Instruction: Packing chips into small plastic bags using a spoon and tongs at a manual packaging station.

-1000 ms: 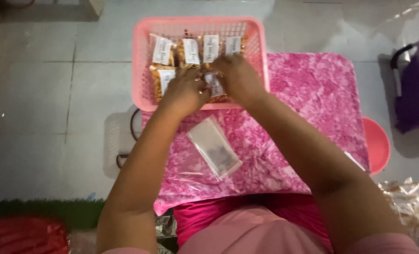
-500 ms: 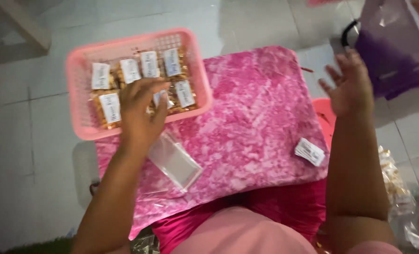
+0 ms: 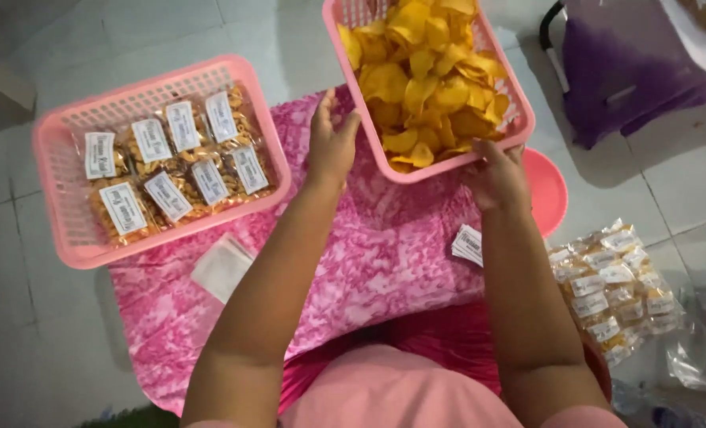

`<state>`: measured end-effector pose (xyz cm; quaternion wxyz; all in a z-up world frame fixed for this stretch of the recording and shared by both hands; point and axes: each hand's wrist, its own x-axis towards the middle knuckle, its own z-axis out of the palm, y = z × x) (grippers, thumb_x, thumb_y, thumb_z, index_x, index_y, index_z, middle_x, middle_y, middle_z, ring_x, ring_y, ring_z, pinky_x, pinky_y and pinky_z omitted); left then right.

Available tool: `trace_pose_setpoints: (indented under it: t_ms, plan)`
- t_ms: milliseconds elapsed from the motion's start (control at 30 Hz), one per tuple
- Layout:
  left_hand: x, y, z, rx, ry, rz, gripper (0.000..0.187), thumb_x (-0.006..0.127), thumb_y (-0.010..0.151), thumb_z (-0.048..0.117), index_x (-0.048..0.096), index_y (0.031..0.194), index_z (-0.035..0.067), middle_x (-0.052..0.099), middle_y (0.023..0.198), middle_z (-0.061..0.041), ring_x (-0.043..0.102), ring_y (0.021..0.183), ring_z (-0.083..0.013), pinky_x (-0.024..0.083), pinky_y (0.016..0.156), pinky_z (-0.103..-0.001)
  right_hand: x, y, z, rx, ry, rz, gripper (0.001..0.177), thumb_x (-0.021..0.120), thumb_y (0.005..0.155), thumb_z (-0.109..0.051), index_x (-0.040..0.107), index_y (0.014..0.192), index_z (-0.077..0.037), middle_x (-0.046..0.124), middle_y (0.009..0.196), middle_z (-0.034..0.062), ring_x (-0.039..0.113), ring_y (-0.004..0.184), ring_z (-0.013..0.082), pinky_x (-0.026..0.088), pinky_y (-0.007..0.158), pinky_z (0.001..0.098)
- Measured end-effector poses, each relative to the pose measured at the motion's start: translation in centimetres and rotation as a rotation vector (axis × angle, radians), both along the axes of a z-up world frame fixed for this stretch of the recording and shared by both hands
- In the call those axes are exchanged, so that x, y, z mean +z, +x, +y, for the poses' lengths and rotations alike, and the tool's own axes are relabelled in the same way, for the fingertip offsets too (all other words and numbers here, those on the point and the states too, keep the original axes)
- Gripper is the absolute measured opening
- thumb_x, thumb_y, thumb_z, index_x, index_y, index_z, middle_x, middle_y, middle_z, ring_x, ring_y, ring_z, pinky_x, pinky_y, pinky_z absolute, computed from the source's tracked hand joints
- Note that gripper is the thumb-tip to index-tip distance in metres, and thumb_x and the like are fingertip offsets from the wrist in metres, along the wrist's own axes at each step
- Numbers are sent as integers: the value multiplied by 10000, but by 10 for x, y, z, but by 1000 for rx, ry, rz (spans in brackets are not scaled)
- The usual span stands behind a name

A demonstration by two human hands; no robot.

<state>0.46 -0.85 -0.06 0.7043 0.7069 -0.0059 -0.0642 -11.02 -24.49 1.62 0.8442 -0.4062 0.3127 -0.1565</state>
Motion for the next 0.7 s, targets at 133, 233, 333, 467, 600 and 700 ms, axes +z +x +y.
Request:
trace_pose_setpoints:
  t_ms: [133, 233, 333, 467, 600, 700]
  plan:
    - [-2, 12, -10, -19, -129, 101, 736, 668, 1013, 307, 309, 1626, 115, 301, 1664, -232, 310, 1536, -429, 321, 1245, -550, -34, 3, -32, -12, -10, -13, 600, 758, 835, 61, 624, 1359, -200, 588, 1196, 182, 572, 869, 351, 551, 657, 489]
    - [0, 11, -9, -23, -193, 122, 746, 704, 994, 356, 339, 1621, 180, 447, 1561, -166, 489, 1443, -339, 433, 1180, -472, -27, -4, -37, 63, -70, 18, 622, 768, 820, 39, 602, 1379, -177, 562, 1280, 157, 584, 1043, 342, 573, 830, 508]
    - [16, 4, 0, -4, -275, 99, 667, 568, 942, 158, 363, 1569, 59, 564, 1379, -171, 569, 1263, -259, 463, 1078, -361, -21, -11, -55, 135, -30, 45, 609, 566, 838, 63, 405, 1393, -129, 478, 1361, 247, 569, 1212, 377, 553, 1008, 576]
    - [37, -14, 19, -82, -371, 320, 836, 630, 901, 249, 244, 1633, 135, 623, 1162, -84, 601, 911, -147, 454, 784, -301, -11, -28, -91, 368, -42, -83, 439, 585, 847, 13, 539, 1283, -9, 625, 981, 116, 598, 668, 134, 511, 550, 209]
    - [68, -49, 38, -185, -396, 466, 783, 603, 967, 242, 225, 1653, 264, 677, 947, -98, 681, 787, -192, 604, 642, -285, 16, -39, -124, 604, -98, -124, 691, 638, 791, 0, 474, 1462, 21, 659, 1243, 217, 741, 982, 267, 683, 839, 324]
    - [76, -93, 48, -210, -465, 512, 956, 631, 930, 286, 27, 1652, 119, 716, 1114, -190, 724, 864, -220, 625, 688, -287, 17, -42, -157, 668, -183, -98, 609, 551, 864, -6, 505, 1471, 1, 657, 1332, 194, 718, 1067, 251, 635, 897, 311]
